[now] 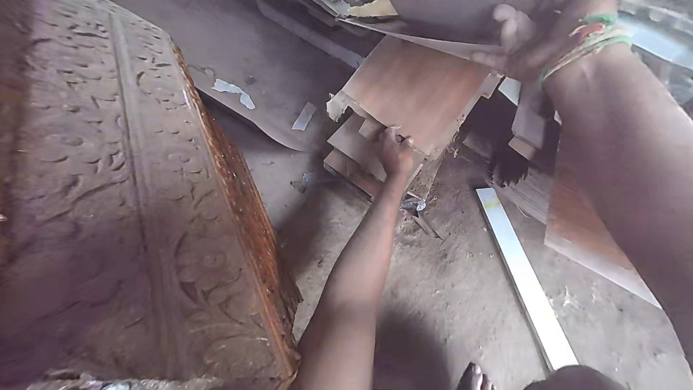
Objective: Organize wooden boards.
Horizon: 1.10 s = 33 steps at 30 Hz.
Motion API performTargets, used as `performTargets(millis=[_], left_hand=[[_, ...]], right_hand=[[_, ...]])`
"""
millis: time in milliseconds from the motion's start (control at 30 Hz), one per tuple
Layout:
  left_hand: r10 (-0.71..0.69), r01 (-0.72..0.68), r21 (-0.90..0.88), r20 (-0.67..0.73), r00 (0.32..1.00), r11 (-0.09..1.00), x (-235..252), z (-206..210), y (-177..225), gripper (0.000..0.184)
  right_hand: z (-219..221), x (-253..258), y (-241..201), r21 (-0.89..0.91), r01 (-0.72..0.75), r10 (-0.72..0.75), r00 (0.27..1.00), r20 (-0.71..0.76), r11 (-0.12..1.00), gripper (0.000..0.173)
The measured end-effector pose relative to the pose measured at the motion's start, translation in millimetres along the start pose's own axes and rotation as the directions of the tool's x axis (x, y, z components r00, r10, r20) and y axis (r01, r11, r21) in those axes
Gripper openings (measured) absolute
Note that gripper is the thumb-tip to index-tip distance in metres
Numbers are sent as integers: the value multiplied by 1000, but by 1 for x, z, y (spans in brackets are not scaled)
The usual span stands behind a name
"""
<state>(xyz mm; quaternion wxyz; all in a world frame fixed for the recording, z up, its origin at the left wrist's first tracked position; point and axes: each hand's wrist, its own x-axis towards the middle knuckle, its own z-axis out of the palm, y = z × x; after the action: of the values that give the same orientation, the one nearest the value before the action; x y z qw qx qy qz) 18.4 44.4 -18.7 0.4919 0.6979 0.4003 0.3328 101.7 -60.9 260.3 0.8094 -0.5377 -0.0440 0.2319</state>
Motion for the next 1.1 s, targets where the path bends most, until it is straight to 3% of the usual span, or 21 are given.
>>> performTargets(millis=[133,233,433,667,800,933,1100], left_hand=[[-28,28,34,9,1000,999,-2,-3,7,45],[-30,30,71,-7,1000,997,-3,-7,15,43],[-97,99,271,-18,995,958,-12,-18,54,37],[-79,69,258,31,996,964,-7,-26,55,29],[-95,83,222,44,995,971,-6,-31,60,28],[-153,146,242,12,988,959,-14,-36,83,33],[-214,202,225,31,976,953,-19,-51,110,29]], right_hand=[[0,0,1,-28,13,-13,1000,18,1000,57],[1,2,3,-18,15,-14,1000,21,1000,49],[-4,17,2,-8,-4,4,998,55,1000,53],[-7,28,5,-21,-10,11,997,76,1000,46],[-6,20,6,-25,-8,9,999,44,1000,59],[-2,2,5,-48,7,-5,1000,25,999,50],[-1,-4,8,-81,17,-15,1000,23,997,57]])
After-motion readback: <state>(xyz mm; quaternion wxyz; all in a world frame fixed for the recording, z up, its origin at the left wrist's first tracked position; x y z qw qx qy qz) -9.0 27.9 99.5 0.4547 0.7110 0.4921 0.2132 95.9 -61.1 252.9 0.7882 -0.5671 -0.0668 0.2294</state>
